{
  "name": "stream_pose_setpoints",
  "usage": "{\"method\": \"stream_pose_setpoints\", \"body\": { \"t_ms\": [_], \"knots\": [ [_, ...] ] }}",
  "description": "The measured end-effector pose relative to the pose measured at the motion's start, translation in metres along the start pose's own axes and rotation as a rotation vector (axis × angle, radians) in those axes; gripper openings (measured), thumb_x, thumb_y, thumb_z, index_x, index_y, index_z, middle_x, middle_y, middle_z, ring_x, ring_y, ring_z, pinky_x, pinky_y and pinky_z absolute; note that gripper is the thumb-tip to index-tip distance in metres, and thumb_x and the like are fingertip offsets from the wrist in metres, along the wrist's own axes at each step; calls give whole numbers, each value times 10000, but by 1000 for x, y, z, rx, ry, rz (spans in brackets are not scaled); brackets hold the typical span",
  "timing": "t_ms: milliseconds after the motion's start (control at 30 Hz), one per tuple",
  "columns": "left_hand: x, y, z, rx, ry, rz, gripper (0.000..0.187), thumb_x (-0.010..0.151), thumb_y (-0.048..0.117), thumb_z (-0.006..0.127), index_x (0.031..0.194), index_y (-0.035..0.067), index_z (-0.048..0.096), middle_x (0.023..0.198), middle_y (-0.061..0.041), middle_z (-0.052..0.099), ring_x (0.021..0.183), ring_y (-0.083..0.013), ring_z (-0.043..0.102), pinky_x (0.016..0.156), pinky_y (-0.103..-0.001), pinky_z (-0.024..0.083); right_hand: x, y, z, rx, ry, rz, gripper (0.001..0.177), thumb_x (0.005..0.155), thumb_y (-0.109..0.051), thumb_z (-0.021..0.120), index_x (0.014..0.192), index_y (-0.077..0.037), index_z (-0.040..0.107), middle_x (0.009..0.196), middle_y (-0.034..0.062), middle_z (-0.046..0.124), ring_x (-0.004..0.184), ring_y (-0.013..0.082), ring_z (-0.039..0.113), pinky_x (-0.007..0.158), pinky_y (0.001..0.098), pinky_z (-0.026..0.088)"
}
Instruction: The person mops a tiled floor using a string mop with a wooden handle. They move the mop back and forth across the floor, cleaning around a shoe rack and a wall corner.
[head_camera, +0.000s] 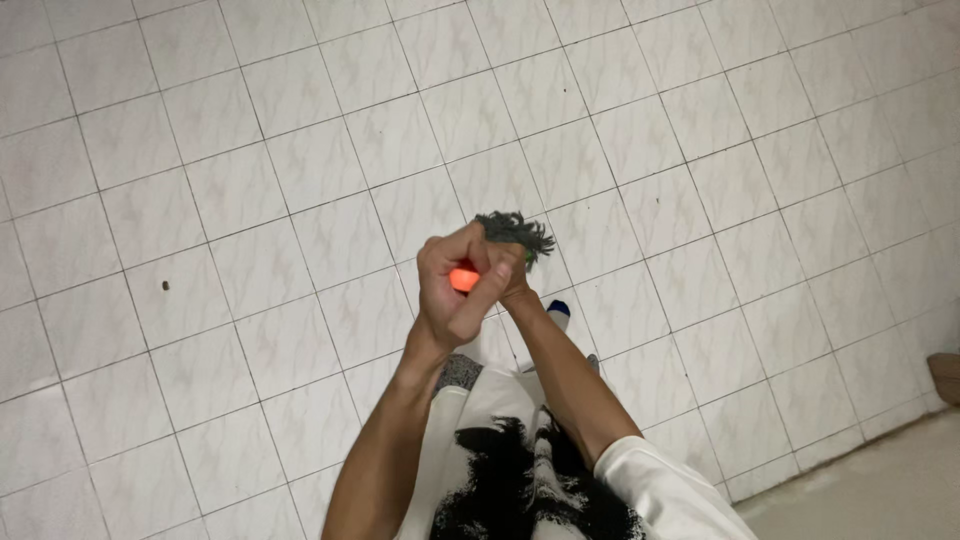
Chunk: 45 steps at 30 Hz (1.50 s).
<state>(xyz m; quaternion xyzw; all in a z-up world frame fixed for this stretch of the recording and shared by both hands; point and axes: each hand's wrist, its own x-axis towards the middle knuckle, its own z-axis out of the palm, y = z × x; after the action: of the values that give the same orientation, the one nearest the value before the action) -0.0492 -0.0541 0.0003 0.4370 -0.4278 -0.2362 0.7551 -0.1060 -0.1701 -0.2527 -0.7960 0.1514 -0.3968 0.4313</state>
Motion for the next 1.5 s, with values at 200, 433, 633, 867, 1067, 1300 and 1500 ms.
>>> {"method": "stream_pose_setpoints", "body": {
  "t_ms": [200, 433, 633, 867, 1067, 1300, 1500],
  "knots": [
    [5, -65, 51, 137, -48, -18, 368, 837, -67, 613, 626, 66, 342, 557, -52, 462, 470, -143, 448, 487, -294, 328, 26, 51, -58, -172, -42, 71, 394, 972, -33, 699, 643, -42, 483, 583, 105, 507, 494, 262, 477, 486, 395, 376],
    [-31, -168, 93, 337, -25, -68, 323, 766, -93, 595, 661, 37, 319, 602, -91, 401, 536, -243, 423, 565, -365, 352, 45, 121, -125, -164, -353, 150, 229, 908, -140, 760, 837, -29, 573, 906, 121, 624, 878, 304, 596, 772, 397, 500],
    [-15, -200, 123, 368, 89, -95, 308, 774, -94, 595, 652, 18, 335, 617, -95, 409, 548, -219, 458, 543, -333, 366, 60, 141, -156, -162, -477, 358, 287, 892, -207, 760, 853, -20, 545, 869, 112, 576, 859, 291, 572, 793, 396, 496],
    [63, -140, 132, 222, 263, -125, 381, 883, -75, 500, 609, 80, 285, 525, 6, 406, 473, -76, 362, 466, -263, 268, 87, 113, -160, -54, -323, 336, 288, 903, -160, 733, 734, -22, 545, 768, 112, 591, 792, 283, 560, 728, 401, 479],
    [112, -108, 152, 117, 375, -82, 394, 916, -63, 478, 617, 104, 282, 513, 36, 323, 423, -45, 324, 402, -249, 228, 74, 90, -178, 8, -228, 353, 317, 900, -90, 737, 681, -9, 524, 638, 140, 551, 555, 235, 508, 552, 386, 423],
    [140, -120, 168, 37, 339, -193, 383, 917, -66, 479, 636, 112, 288, 516, 27, 342, 417, -47, 308, 393, -259, 242, 40, 80, -205, -13, -159, 496, 264, 867, -76, 737, 678, 3, 570, 548, 154, 514, 486, 219, 468, 472, 383, 370],
    [140, -140, 174, -8, 392, -269, 393, 925, -56, 510, 654, 119, 287, 514, 34, 343, 420, -45, 280, 397, -254, 207, 17, 91, -214, -93, -123, 437, 243, 861, -73, 717, 674, 7, 584, 533, 160, 500, 437, 235, 490, 474, 375, 398]
  ]
}}
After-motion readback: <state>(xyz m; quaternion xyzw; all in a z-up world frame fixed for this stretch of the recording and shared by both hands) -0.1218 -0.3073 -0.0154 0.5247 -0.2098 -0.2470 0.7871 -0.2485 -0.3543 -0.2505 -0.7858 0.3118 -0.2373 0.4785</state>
